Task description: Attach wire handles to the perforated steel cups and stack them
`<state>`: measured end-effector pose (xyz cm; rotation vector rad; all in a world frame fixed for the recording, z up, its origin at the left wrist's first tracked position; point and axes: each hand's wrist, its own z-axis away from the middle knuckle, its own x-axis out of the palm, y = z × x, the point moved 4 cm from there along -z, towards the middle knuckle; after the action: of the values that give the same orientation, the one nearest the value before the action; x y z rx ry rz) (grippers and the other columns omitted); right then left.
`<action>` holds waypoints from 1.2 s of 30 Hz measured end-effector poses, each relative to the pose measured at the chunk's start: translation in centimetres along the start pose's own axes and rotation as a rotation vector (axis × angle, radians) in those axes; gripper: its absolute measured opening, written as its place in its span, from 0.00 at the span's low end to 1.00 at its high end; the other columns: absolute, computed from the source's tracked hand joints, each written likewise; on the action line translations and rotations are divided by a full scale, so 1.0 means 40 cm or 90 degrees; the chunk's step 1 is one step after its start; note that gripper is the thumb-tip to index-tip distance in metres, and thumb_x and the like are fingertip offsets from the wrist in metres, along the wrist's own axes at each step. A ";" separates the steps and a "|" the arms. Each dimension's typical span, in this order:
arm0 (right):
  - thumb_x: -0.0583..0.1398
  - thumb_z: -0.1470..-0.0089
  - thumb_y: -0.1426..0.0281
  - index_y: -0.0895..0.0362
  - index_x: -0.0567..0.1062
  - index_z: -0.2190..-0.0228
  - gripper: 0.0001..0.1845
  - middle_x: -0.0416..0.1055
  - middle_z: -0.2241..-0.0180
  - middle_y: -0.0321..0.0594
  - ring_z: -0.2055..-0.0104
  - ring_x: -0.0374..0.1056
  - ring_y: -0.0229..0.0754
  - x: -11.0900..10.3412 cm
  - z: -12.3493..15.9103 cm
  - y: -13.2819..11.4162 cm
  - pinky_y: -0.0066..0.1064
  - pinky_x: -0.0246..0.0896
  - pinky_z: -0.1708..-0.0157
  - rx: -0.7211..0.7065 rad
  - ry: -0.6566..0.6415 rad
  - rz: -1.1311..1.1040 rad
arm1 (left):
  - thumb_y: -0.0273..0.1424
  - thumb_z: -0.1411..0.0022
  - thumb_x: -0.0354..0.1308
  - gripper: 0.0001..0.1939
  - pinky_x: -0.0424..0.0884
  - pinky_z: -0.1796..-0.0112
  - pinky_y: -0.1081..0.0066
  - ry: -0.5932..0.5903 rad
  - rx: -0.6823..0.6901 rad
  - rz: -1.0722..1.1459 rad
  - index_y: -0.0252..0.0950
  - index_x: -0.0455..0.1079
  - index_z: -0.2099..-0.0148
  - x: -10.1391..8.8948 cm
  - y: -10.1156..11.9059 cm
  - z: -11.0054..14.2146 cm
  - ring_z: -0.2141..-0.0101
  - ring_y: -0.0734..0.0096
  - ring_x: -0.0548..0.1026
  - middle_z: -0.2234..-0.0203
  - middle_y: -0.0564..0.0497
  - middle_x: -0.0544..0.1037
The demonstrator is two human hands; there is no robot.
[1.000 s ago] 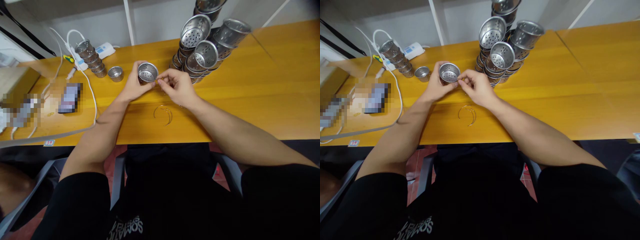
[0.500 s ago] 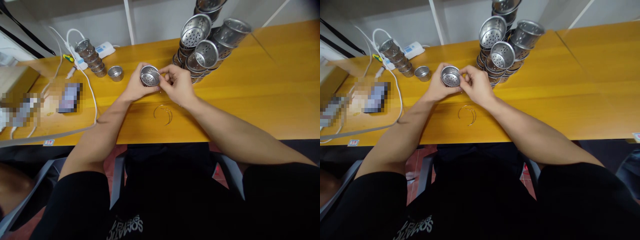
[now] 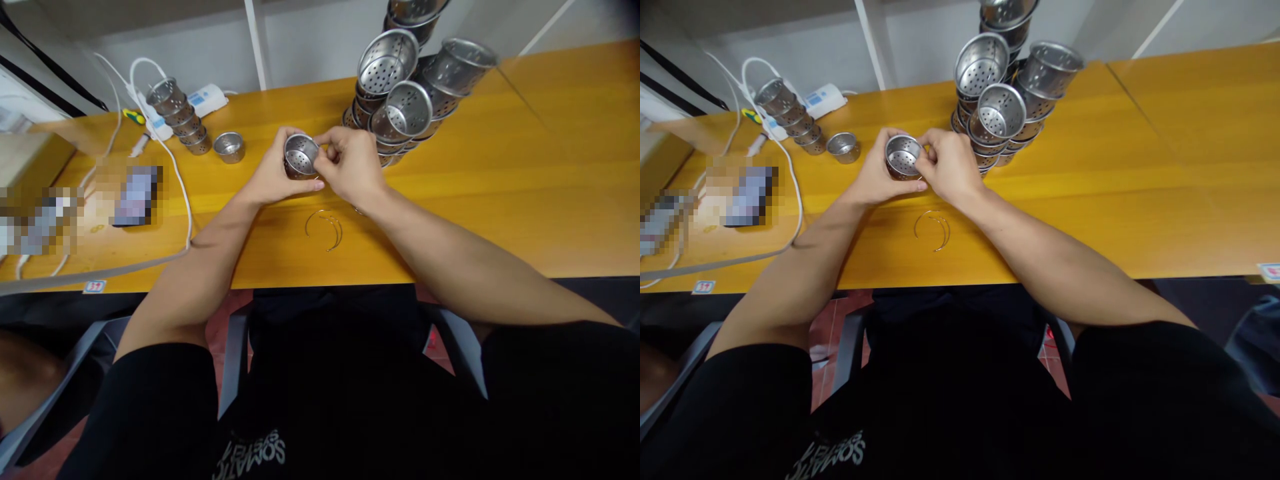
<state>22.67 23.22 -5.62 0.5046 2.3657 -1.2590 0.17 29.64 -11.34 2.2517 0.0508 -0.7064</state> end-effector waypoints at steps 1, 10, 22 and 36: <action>0.78 0.27 0.63 0.49 0.92 0.49 0.08 0.81 0.66 0.41 0.60 0.82 0.59 -0.002 0.000 -0.003 0.59 0.88 0.41 -0.002 -0.001 0.004 | 0.80 0.49 0.90 0.70 0.85 0.29 0.39 -0.001 0.005 0.000 0.42 0.69 0.24 0.000 0.004 0.001 0.35 0.36 0.88 0.37 0.39 0.82; 0.77 0.23 0.58 0.51 0.92 0.48 0.11 0.81 0.65 0.42 0.59 0.84 0.61 -0.001 0.000 0.007 0.62 0.89 0.36 -0.009 0.000 0.006 | 0.82 0.44 0.86 0.66 0.86 0.32 0.43 -0.007 0.029 0.020 0.44 0.68 0.24 0.006 0.038 0.006 0.36 0.39 0.88 0.35 0.38 0.81; 0.77 0.29 0.26 0.45 0.87 0.51 0.37 0.86 0.53 0.44 0.50 0.85 0.57 0.001 0.002 -0.021 0.52 0.93 0.50 -0.066 -0.111 -0.268 | 0.77 0.42 0.88 0.50 0.88 0.43 0.53 -0.049 -0.094 0.184 0.43 0.82 0.41 -0.029 0.038 0.007 0.49 0.52 0.88 0.50 0.47 0.85; 0.90 0.44 0.32 0.45 0.78 0.61 0.41 0.73 0.72 0.32 0.73 0.73 0.46 0.013 0.008 -0.012 0.40 0.79 0.76 0.010 -0.114 -0.400 | 0.77 0.50 0.92 0.59 0.87 0.40 0.47 -0.047 -0.070 0.134 0.44 0.75 0.36 -0.026 0.077 -0.005 0.44 0.46 0.88 0.47 0.46 0.82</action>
<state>22.05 22.77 -5.72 -0.3731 2.4379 -1.4945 0.14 27.76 -8.69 2.0872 -0.1775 -0.6552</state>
